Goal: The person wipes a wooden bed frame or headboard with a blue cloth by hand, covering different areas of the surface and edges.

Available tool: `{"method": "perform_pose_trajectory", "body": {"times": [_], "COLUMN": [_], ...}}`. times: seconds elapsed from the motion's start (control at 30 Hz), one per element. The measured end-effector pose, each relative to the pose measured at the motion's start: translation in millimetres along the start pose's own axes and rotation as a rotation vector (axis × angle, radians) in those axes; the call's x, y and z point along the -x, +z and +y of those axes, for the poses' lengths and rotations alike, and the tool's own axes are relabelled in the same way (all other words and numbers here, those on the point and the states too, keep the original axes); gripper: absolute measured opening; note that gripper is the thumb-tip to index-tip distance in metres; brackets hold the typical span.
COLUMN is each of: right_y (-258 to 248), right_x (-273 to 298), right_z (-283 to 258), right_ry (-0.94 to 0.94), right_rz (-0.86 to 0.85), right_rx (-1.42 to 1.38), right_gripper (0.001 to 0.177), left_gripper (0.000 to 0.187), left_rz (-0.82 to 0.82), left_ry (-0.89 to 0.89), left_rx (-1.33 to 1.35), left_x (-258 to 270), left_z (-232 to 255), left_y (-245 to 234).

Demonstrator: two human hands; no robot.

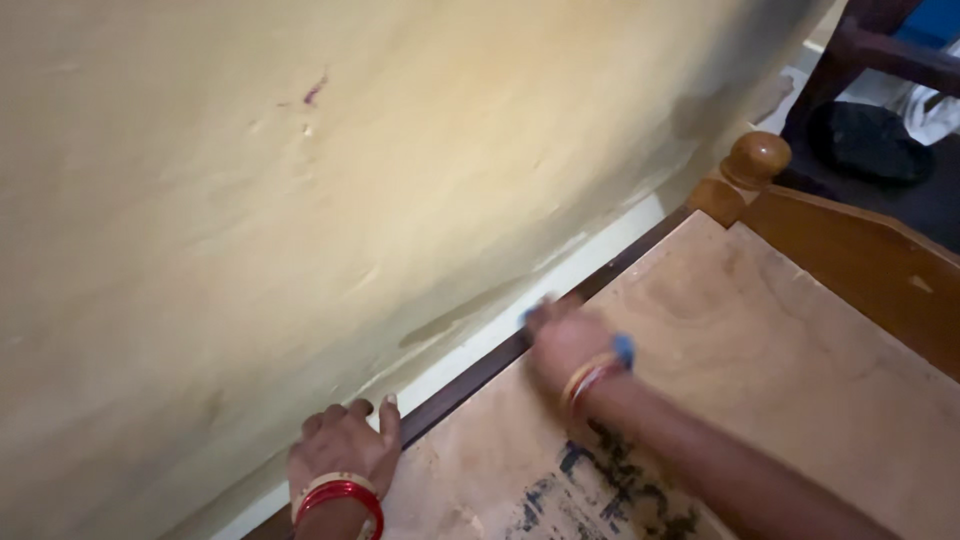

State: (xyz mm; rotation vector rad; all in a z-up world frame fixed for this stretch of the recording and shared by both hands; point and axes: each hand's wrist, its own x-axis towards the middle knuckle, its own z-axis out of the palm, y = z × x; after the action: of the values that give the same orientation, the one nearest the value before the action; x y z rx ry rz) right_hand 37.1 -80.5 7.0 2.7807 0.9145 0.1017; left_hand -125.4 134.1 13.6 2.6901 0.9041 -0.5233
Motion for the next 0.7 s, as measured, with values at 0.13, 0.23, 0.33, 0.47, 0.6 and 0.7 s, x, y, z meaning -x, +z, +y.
{"method": "perform_pose_trajectory", "body": {"times": [0.13, 0.23, 0.33, 0.47, 0.6, 0.7], "right_y": [-1, -20, -26, -17, -22, -12], "right_x": [17, -8, -13, 14, 39, 31], "right_z": [-12, 24, 17, -64, -101, -64], "right_ry": [-0.114, 0.180, 0.188, -0.130, -0.156, -0.079], "right_rz": [0.033, -0.005, -0.072, 0.051, -0.053, 0.223], "right_rx": [-0.262, -0.204, -0.057, -0.102, -0.369, -0.423], "right_gripper": [0.030, 0.035, 0.038, 0.036, 0.027, 0.031], "left_gripper": [0.063, 0.065, 0.065, 0.065, 0.064, 0.064], "left_rz": [-0.007, -0.021, -0.037, -0.037, -0.008, 0.000], "left_ry": [-0.002, -0.009, -0.024, -0.023, -0.005, -0.016], "left_rx": [0.075, 0.083, 0.095, 0.094, 0.093, 0.101], "left_x": [-3, -9, -3, -2, -2, -3], "left_z": [-3, -3, -3, -1, -4, -5], "left_y": [8, 12, 9, -1, 9, 11]}}
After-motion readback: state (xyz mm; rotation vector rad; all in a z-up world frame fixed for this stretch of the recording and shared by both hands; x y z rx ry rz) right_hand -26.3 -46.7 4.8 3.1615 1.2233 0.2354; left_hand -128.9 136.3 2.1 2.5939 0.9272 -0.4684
